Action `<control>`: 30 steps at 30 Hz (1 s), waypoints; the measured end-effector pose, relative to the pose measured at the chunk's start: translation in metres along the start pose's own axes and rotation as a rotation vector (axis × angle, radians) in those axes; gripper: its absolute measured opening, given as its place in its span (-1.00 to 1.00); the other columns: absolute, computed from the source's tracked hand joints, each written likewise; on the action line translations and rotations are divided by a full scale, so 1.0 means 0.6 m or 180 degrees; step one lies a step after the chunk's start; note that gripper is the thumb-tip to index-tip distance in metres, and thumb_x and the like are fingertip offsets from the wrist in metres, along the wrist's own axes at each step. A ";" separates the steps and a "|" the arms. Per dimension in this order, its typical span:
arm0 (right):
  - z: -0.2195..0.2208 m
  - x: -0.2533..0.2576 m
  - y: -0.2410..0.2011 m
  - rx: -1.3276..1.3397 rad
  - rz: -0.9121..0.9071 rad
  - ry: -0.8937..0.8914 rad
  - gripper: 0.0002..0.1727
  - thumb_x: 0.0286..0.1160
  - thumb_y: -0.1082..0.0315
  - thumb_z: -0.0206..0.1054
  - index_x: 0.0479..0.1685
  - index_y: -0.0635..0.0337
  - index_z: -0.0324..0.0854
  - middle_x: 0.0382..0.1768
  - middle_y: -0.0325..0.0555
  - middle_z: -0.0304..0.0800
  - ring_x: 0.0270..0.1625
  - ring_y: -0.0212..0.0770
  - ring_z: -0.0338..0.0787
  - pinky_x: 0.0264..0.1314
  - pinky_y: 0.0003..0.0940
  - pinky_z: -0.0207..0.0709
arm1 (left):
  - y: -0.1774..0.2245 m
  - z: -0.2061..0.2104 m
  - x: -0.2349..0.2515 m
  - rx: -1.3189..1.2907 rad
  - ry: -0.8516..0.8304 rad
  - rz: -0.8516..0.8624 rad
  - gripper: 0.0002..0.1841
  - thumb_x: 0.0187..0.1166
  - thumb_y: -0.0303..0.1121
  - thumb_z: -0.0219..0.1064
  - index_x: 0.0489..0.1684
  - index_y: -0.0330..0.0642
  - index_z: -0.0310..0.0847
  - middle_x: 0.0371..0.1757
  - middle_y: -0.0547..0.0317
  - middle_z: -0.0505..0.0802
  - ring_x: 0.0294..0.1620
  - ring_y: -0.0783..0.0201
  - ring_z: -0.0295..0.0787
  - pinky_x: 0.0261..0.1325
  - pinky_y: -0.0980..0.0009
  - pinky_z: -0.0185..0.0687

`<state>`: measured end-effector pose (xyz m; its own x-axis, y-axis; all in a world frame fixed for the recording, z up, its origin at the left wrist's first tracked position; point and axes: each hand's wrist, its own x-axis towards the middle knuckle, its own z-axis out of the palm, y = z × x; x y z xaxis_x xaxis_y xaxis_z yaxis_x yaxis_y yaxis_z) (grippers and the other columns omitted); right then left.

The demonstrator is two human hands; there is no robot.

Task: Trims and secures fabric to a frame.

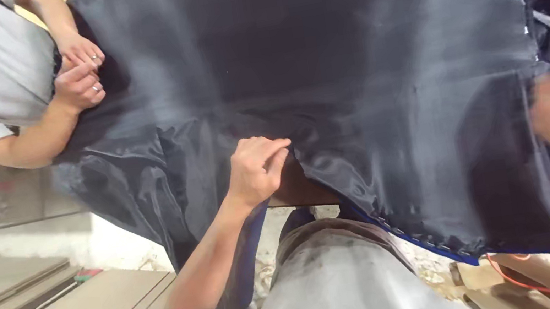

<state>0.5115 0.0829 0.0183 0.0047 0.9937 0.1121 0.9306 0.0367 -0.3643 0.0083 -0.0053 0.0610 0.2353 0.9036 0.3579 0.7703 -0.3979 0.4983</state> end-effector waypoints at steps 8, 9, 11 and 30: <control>0.111 -0.184 -0.413 0.0847 -0.0567 -0.0387 -0.65 0.62 0.03 0.32 0.14 0.01 0.81 -0.04 -0.07 0.87 -0.02 -0.04 0.86 -0.01 0.04 0.73 | -0.082 0.038 0.073 -0.0084 -0.1463 0.1396 -0.72 0.64 -0.19 0.38 0.19 0.01 0.87 0.14 0.10 0.86 0.24 0.09 0.75 0.34 0.14 0.66; 0.124 -0.191 -0.428 0.0820 -0.0473 -0.0376 -0.65 0.59 0.02 0.34 0.14 0.01 0.81 -0.03 -0.07 0.86 0.00 -0.02 0.85 -0.01 0.05 0.72 | -0.093 0.042 0.079 -0.0144 -0.1531 0.1511 -0.73 0.63 -0.21 0.38 0.16 0.00 0.89 0.10 0.10 0.87 0.21 0.08 0.76 0.31 0.15 0.68; 0.135 -0.202 -0.451 0.0640 -0.0356 -0.0316 -0.63 0.54 -0.01 0.39 0.14 0.00 0.80 0.00 -0.09 0.85 0.05 0.00 0.83 -0.01 0.03 0.71 | -0.103 0.044 0.087 -0.0300 -0.1577 0.1596 -0.77 0.62 -0.23 0.39 0.05 -0.01 0.93 0.03 0.12 0.88 0.15 0.12 0.77 0.27 0.19 0.69; 0.124 -0.205 -0.476 0.0214 -0.0903 0.0367 -0.79 0.38 0.18 0.38 -0.32 0.13 0.76 -0.41 -0.09 0.77 -0.36 -0.11 0.78 -0.39 -0.18 0.61 | -0.105 0.052 0.074 0.0377 -0.0772 0.2700 -0.81 0.62 -0.52 0.19 -0.25 -0.29 0.76 -0.27 -0.01 0.85 -0.21 0.01 0.81 -0.19 0.14 0.61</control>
<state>0.2182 -0.0417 0.0398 -0.2066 0.9243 0.3208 0.8743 0.3215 -0.3635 -0.0115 0.0647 0.0206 0.8630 0.3263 0.3856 0.3328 -0.9416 0.0520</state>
